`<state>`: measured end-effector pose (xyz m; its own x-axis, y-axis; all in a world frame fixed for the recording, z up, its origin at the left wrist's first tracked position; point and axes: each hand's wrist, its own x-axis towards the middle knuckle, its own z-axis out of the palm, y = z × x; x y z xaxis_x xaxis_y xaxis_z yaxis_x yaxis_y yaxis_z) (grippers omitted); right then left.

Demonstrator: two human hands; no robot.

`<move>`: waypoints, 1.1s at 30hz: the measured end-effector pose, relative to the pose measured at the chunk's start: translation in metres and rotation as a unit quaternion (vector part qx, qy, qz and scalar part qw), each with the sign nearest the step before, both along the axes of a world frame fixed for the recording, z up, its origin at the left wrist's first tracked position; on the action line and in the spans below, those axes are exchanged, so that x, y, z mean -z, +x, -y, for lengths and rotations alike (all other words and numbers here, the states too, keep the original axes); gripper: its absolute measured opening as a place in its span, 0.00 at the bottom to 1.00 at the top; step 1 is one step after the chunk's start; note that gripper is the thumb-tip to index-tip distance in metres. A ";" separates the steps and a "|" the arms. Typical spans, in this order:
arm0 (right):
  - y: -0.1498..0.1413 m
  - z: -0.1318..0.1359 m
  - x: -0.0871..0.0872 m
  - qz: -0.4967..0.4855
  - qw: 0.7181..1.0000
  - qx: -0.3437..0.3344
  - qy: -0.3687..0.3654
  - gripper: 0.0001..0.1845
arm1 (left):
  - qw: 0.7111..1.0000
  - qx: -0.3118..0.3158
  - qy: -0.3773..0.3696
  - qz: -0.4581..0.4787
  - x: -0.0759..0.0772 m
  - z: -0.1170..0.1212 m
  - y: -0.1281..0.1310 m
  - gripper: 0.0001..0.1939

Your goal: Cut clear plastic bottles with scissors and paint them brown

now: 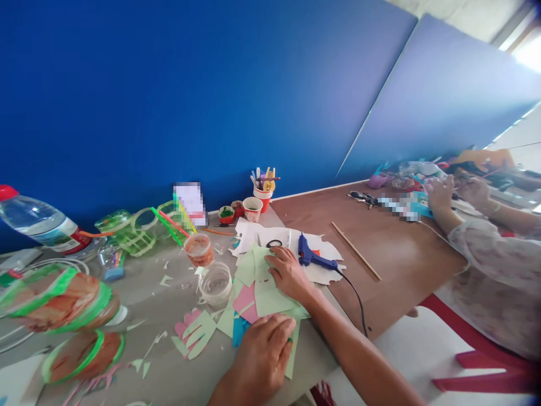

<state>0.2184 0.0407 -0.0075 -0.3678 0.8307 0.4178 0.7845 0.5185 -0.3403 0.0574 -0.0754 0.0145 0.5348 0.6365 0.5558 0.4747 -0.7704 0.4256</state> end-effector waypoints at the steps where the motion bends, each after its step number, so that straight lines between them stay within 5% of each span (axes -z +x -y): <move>1: 0.000 0.000 0.000 -0.002 1.000 -0.002 -0.002 0.17 | 1.000 -0.001 0.020 -0.004 0.000 -0.001 0.000 0.17; 8: -0.006 0.006 -0.005 -0.045 0.999 0.002 0.013 0.18 | 0.982 -0.148 -0.055 -0.108 0.011 -0.007 -0.001 0.12; 14: 0.003 0.001 -0.002 -0.090 0.992 0.065 0.057 0.20 | 0.972 -0.161 -0.018 -0.172 0.019 -0.008 -0.005 0.23; 22: 0.009 -0.003 0.001 -0.063 0.991 0.102 0.054 0.17 | 0.948 -0.146 -0.100 -0.263 0.019 -0.012 -0.008 0.28; 27: 0.011 -0.003 -0.021 -0.024 0.990 0.139 -0.003 0.15 | 0.941 -0.143 -0.142 -0.271 0.013 -0.013 -0.007 0.29; 33: 0.011 -0.039 -0.049 0.179 0.957 0.183 -0.137 0.18 | 0.937 -0.146 -0.168 -0.269 0.017 -0.013 -0.005 0.31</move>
<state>0.2289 0.0797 0.0417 -0.1091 0.9917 0.0685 0.9882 0.1157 -0.1001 0.0522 -0.0628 -0.0024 0.4560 0.8900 -0.0032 0.8600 -0.4397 0.2590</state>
